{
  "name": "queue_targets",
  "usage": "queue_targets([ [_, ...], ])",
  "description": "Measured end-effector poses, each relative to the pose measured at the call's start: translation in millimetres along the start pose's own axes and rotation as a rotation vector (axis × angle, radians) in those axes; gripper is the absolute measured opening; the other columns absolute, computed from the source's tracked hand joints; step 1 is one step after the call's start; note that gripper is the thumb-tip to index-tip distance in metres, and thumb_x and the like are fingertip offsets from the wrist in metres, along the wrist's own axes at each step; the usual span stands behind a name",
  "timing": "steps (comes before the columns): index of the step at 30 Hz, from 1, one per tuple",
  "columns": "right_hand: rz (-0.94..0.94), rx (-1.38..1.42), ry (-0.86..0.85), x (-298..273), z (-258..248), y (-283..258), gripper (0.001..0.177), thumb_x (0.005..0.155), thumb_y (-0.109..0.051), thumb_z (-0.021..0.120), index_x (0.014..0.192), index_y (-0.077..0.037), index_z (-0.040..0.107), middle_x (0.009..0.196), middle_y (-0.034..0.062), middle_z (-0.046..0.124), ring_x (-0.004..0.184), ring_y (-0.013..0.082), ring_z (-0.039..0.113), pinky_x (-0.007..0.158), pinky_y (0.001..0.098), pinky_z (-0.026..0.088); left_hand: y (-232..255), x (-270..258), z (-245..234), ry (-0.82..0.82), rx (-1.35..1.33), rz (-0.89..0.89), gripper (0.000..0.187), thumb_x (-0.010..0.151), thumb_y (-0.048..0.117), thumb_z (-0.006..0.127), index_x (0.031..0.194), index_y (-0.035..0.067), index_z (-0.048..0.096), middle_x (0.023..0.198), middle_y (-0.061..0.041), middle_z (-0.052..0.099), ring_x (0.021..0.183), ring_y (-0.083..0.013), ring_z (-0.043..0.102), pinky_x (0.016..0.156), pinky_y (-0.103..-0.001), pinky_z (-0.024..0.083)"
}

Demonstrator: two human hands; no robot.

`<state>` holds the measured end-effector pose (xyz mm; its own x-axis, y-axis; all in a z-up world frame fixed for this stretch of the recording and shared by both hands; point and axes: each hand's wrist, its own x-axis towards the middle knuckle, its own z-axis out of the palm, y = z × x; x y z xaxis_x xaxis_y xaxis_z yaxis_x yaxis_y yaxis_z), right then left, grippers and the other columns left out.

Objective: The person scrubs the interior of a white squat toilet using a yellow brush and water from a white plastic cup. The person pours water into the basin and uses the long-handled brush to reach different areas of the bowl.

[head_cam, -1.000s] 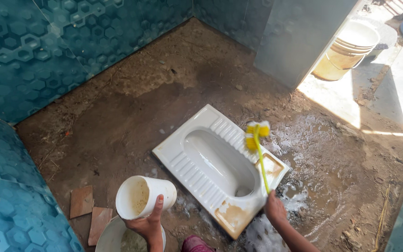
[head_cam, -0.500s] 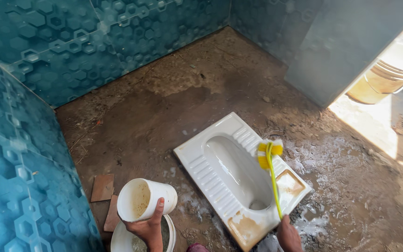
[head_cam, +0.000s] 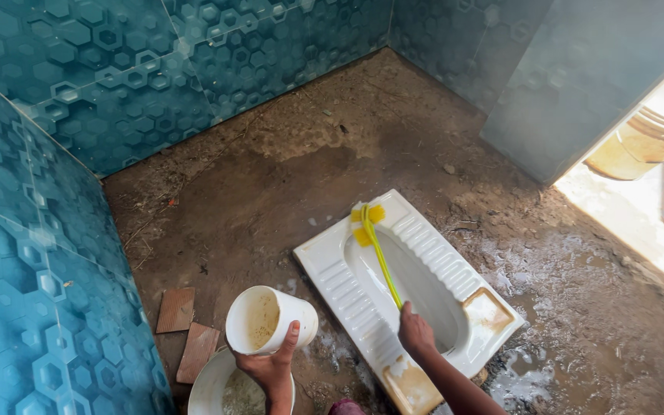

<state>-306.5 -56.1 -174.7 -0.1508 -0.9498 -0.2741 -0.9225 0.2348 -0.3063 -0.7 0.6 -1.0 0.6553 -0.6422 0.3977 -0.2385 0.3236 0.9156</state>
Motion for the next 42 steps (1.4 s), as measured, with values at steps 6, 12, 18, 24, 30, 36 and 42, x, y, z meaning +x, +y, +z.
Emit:
queue_targets([
  [6, 0.091, -0.129, -0.075, -34, -26, 60, 0.033, 0.101, -0.003, 0.042, 0.133, -0.005, 0.038, 0.079, 0.0144, 0.072, 0.067, 0.0301, 0.074, 0.059, 0.0465, 0.062, 1, 6, -9, -0.01, -0.077, -0.019, 0.09, 0.063, 0.023, 0.096, 0.136, -0.005, 0.051, 0.126, -0.018, 0.065, 0.11, -0.0249, 0.068, 0.095, -0.041, 0.06],
  [12, 0.006, -0.166, -0.039, -33, -22, 56, 0.035, 0.097, -0.005, 0.044, 0.132, -0.004, 0.037, 0.08, 0.0221, 0.072, 0.069, 0.0376, 0.075, 0.06, 0.0496, 0.061, 7, 12, -13, 0.013, -0.025, -0.048, 0.089, 0.063, 0.021, 0.095, 0.136, -0.004, 0.05, 0.126, -0.019, 0.064, 0.111, -0.0261, 0.068, 0.094, -0.041, 0.061],
  [18, 0.004, 0.048, -0.069, -63, 11, 25, 0.035, 0.103, -0.036, 0.042, 0.126, -0.01, 0.041, 0.083, 0.027, 0.072, 0.079, 0.0484, 0.071, 0.076, 0.0614, 0.055, 18, 3, -2, -0.015, -0.076, -0.061, 0.087, 0.063, 0.022, 0.096, 0.134, -0.004, 0.053, 0.122, -0.018, 0.068, 0.108, -0.0265, 0.07, 0.094, -0.041, 0.06],
  [24, 0.042, 0.087, -0.183, -97, -3, 62, 0.043, 0.104, -0.049, 0.036, 0.127, -0.013, 0.043, 0.081, 0.0237, 0.075, 0.08, 0.0438, 0.075, 0.079, 0.058, 0.058, 13, 3, -6, -0.015, 0.017, -0.015, 0.085, 0.061, 0.022, 0.097, 0.131, -0.004, 0.055, 0.118, -0.017, 0.07, 0.104, -0.0258, 0.072, 0.091, -0.04, 0.06],
  [30, -0.074, -0.055, -0.178, -120, -44, 118, 0.036, 0.102, -0.047, 0.042, 0.125, -0.02, 0.048, 0.074, 0.0163, 0.074, 0.075, 0.0353, 0.08, 0.072, 0.0518, 0.063, 7, 11, -19, 0.021, 0.037, 0.055, 0.085, 0.063, 0.025, 0.096, 0.131, -0.004, 0.054, 0.119, -0.017, 0.068, 0.104, -0.026, 0.071, 0.091, -0.039, 0.06],
  [36, -0.307, -0.057, -0.184, -107, -32, 103, 0.036, 0.101, -0.043, 0.048, 0.124, -0.014, 0.049, 0.07, 0.015, 0.073, 0.069, 0.0359, 0.075, 0.064, 0.0523, 0.058, 9, 15, -21, 0.047, 0.063, 0.034, 0.086, 0.062, 0.027, 0.096, 0.13, -0.004, 0.054, 0.118, -0.017, 0.068, 0.104, -0.0262, 0.071, 0.089, -0.04, 0.061],
  [42, -0.189, -0.034, -0.202, -24, -5, 16, 0.039, 0.106, -0.047, 0.038, 0.124, -0.013, 0.047, 0.061, 0.0123, 0.061, 0.053, 0.0305, 0.06, 0.056, 0.0516, 0.05, 14, 12, -15, 0.009, -0.006, 0.004, 0.087, 0.063, 0.026, 0.096, 0.133, -0.004, 0.053, 0.121, -0.017, 0.067, 0.107, -0.0259, 0.07, 0.094, -0.04, 0.06],
])
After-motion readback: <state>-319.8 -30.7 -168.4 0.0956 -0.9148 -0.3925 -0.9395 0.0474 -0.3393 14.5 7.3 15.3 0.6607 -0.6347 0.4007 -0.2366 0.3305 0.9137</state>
